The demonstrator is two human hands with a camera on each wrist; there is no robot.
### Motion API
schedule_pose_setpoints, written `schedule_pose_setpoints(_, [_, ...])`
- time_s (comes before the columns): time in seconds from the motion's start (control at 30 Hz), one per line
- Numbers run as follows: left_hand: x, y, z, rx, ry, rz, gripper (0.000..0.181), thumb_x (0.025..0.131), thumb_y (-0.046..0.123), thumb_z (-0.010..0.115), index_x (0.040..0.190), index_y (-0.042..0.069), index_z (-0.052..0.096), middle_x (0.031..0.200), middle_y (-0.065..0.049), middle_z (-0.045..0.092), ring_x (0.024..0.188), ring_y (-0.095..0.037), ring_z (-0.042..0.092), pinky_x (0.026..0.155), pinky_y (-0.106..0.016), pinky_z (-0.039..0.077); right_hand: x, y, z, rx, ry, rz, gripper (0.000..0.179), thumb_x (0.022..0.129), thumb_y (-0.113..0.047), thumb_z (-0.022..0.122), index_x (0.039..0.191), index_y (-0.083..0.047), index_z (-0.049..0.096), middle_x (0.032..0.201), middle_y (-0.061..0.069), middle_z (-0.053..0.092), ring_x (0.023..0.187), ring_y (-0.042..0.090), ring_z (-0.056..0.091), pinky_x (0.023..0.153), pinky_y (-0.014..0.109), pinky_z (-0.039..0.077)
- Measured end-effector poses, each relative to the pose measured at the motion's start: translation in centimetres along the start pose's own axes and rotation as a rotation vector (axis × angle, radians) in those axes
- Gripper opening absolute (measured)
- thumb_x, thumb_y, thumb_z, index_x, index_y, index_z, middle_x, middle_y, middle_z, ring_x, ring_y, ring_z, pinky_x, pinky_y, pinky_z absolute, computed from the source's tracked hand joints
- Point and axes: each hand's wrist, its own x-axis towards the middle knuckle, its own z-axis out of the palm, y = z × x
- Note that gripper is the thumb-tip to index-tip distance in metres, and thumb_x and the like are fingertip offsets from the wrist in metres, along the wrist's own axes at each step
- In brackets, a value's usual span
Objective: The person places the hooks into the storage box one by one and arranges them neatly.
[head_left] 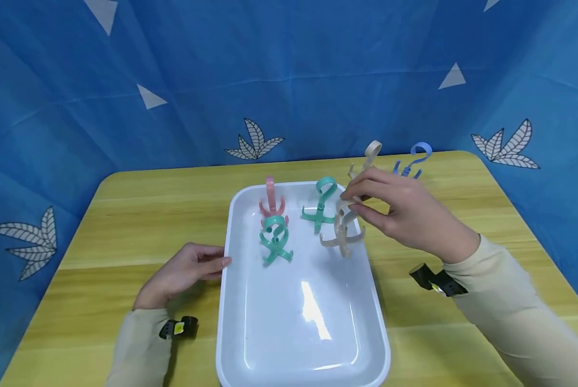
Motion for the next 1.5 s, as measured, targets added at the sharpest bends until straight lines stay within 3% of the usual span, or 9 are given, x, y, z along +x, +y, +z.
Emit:
schedule_pose_setpoints(0.4, [-0.5,0.0,-0.1,0.022,-0.008,-0.033,0.049,0.098,0.024,0.064,0.131,-0.011,0.056,0.119,-0.023,0.064,0.103,-0.029,0.067,0.085,-0.040,0.056,0.1,0.6,2.4,0.093,-0.071,0.036,0.023,0.082,0.004,0.077,0.101,-0.009,0.071,0.101,-0.006,0.064,0.087,0.008,0.062,0.068,0.025,0.055])
schedule_pose_setpoints(0.83, [0.4,0.4,0.2,0.024,0.009,-0.027,0.048,0.096,0.025,0.067,0.130,-0.008,0.059,0.118,-0.019,0.066,0.102,-0.028,0.067,0.084,-0.041,0.057,-0.2,0.7,3.0,0.045,-0.103,0.060,0.025,0.082,0.006,0.077,0.100,-0.009,0.071,0.101,-0.004,0.062,0.084,0.009,0.060,0.064,0.024,0.054])
schedule_pose_setpoints(1.5, [0.0,0.6,0.0,0.019,0.013,-0.047,0.047,0.097,0.023,0.066,0.130,-0.009,0.058,0.120,-0.022,0.064,0.105,-0.029,0.066,0.085,-0.040,0.057,0.0,1.1,4.9,0.039,-0.191,0.088,0.021,0.085,0.000,0.076,0.101,-0.012,0.071,0.104,-0.006,0.061,0.088,0.009,0.060,0.070,0.028,0.055])
